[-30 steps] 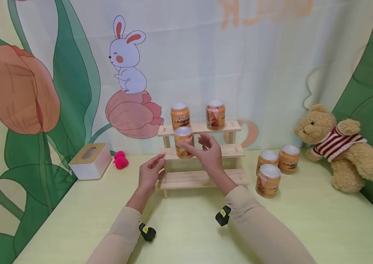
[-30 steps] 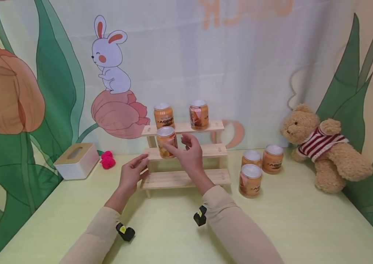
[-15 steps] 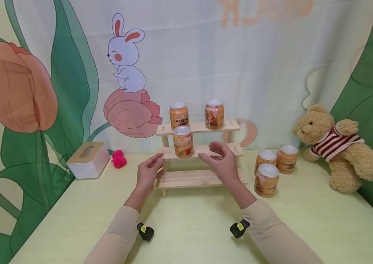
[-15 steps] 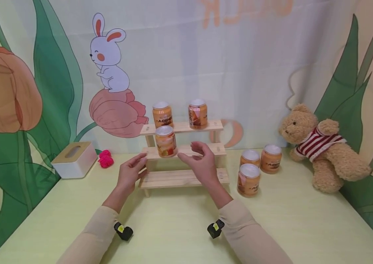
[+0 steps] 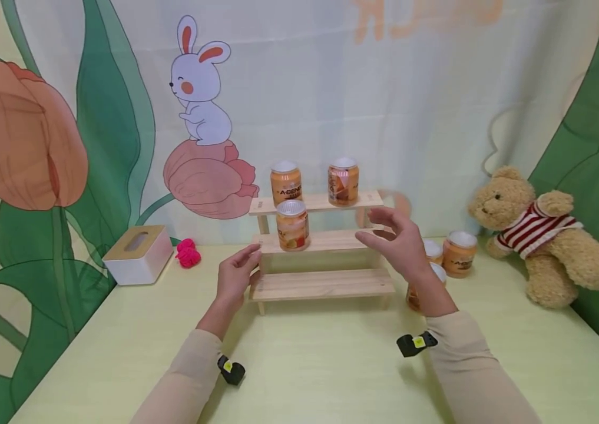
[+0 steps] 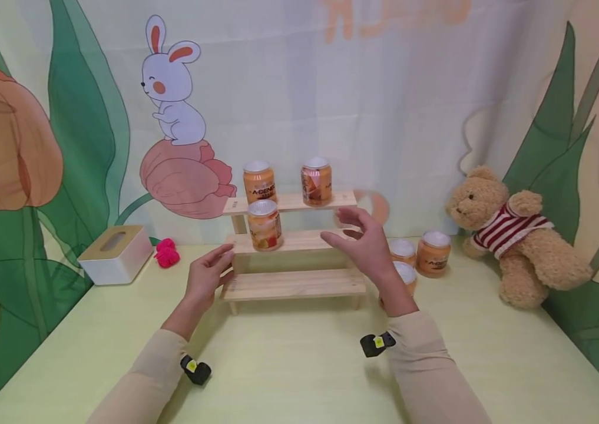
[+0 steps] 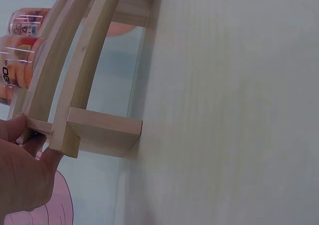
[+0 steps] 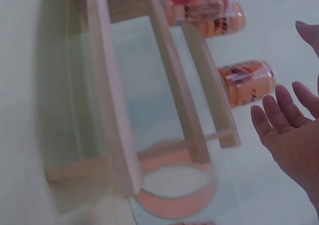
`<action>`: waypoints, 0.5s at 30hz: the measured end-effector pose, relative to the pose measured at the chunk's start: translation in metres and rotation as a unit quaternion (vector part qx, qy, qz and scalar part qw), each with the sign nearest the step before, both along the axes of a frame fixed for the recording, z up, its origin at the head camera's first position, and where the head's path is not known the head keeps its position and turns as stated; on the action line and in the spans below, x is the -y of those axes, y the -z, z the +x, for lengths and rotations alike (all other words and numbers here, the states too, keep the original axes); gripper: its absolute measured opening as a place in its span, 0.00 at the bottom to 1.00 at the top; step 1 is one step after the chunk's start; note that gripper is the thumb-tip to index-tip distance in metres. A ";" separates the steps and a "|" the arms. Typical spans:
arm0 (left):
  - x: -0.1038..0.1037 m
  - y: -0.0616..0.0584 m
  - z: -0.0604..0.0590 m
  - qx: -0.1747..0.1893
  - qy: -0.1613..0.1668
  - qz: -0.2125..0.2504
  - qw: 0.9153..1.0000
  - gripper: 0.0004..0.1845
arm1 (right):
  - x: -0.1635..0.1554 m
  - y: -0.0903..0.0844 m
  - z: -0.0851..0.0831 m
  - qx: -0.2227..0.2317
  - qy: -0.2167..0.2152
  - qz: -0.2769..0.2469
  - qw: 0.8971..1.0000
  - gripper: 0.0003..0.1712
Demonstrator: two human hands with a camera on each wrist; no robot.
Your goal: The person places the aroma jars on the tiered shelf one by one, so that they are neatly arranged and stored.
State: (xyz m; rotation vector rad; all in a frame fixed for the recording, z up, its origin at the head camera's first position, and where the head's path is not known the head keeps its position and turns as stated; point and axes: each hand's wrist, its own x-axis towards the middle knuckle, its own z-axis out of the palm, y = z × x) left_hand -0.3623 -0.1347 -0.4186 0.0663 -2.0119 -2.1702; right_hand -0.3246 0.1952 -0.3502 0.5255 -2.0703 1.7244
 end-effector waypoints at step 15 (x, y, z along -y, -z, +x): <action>0.000 0.001 -0.002 0.003 -0.003 -0.001 1.000 0.17 | -0.091 -0.010 0.003 -0.001 0.135 -0.012 0.991 0.30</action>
